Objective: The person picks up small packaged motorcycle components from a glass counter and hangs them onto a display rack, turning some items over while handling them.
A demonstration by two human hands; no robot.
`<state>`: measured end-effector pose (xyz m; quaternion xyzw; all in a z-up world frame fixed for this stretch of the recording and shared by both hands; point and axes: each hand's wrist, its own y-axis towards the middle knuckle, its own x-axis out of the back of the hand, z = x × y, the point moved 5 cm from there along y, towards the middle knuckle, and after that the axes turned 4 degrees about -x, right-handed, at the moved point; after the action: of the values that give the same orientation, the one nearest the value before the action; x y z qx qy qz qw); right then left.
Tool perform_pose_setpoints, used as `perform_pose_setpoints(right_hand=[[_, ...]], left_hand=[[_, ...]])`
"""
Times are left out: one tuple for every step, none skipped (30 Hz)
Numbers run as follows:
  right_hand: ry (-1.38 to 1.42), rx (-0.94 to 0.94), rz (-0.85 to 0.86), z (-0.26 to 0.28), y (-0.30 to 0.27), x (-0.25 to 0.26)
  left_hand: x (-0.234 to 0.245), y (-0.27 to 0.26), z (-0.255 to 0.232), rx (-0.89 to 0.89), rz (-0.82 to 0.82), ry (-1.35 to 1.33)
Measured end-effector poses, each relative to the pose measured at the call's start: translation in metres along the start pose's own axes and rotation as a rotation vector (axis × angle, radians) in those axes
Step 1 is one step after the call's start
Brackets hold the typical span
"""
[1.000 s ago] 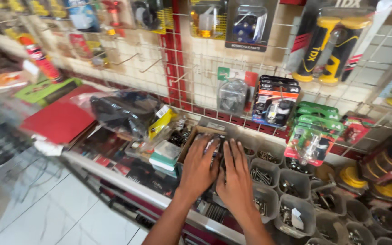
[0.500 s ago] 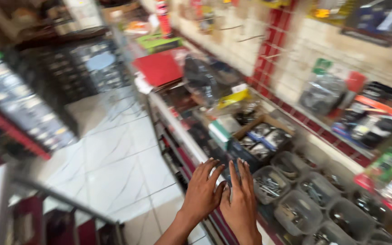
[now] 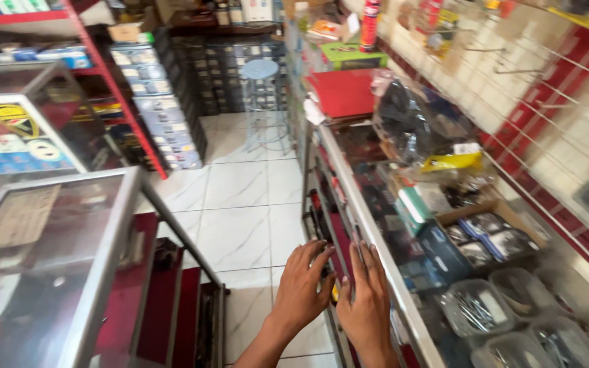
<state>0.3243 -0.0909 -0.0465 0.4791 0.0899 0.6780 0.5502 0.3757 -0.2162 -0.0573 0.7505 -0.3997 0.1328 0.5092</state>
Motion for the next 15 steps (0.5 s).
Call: perform_pose_setpoints(right_hand=[[0.032,-0.010,0.013,0.003,0.000,-0.007],[0.064,-0.023,0.032,0.008,-0.003,-0.015],[0.096,-0.036,0.051,0.014,-0.006,-0.023],[0.105,-0.029,0.092,0.021,-0.008,-0.032],[0.114,-0.022,0.132,0.030,-0.010,-0.041],[0.125,-0.003,0.162,0.040,-0.008,-0.051],[0.152,0.029,0.181,0.053,-0.009,-0.058],[0.180,0.059,0.204,0.067,-0.012,-0.064],[0.208,0.090,0.228,0.081,-0.014,-0.070],[0.218,0.105,0.266,0.092,-0.015,-0.076],[0.227,0.119,0.304,0.103,-0.017,-0.080],[0.231,0.123,0.355,0.114,-0.027,-0.082],[0.252,0.136,0.379,0.124,-0.033,-0.084],[0.273,0.147,0.406,0.134,-0.036,-0.086],[0.294,0.158,0.433,0.143,-0.041,-0.087]], left_hand=[[0.006,-0.004,0.005,0.010,-0.020,0.014],[0.012,-0.011,0.009,0.027,-0.038,0.027],[0.020,-0.019,0.013,0.043,-0.056,0.041],[0.027,-0.026,0.018,0.063,-0.063,0.072],[0.038,-0.034,0.022,0.084,-0.071,0.103],[0.051,-0.038,0.029,0.096,-0.088,0.140],[0.066,-0.044,0.034,0.118,-0.122,0.168],[0.082,-0.054,0.037,0.144,-0.155,0.196],[0.096,-0.062,0.039,0.170,-0.187,0.224],[0.109,-0.069,0.043,0.193,-0.209,0.247],[0.122,-0.076,0.046,0.216,-0.231,0.269],[0.131,-0.089,0.045,0.252,-0.243,0.285],[0.140,-0.099,0.045,0.272,-0.259,0.301],[0.148,-0.107,0.045,0.294,-0.273,0.316],[0.156,-0.117,0.043,0.317,-0.288,0.331]])
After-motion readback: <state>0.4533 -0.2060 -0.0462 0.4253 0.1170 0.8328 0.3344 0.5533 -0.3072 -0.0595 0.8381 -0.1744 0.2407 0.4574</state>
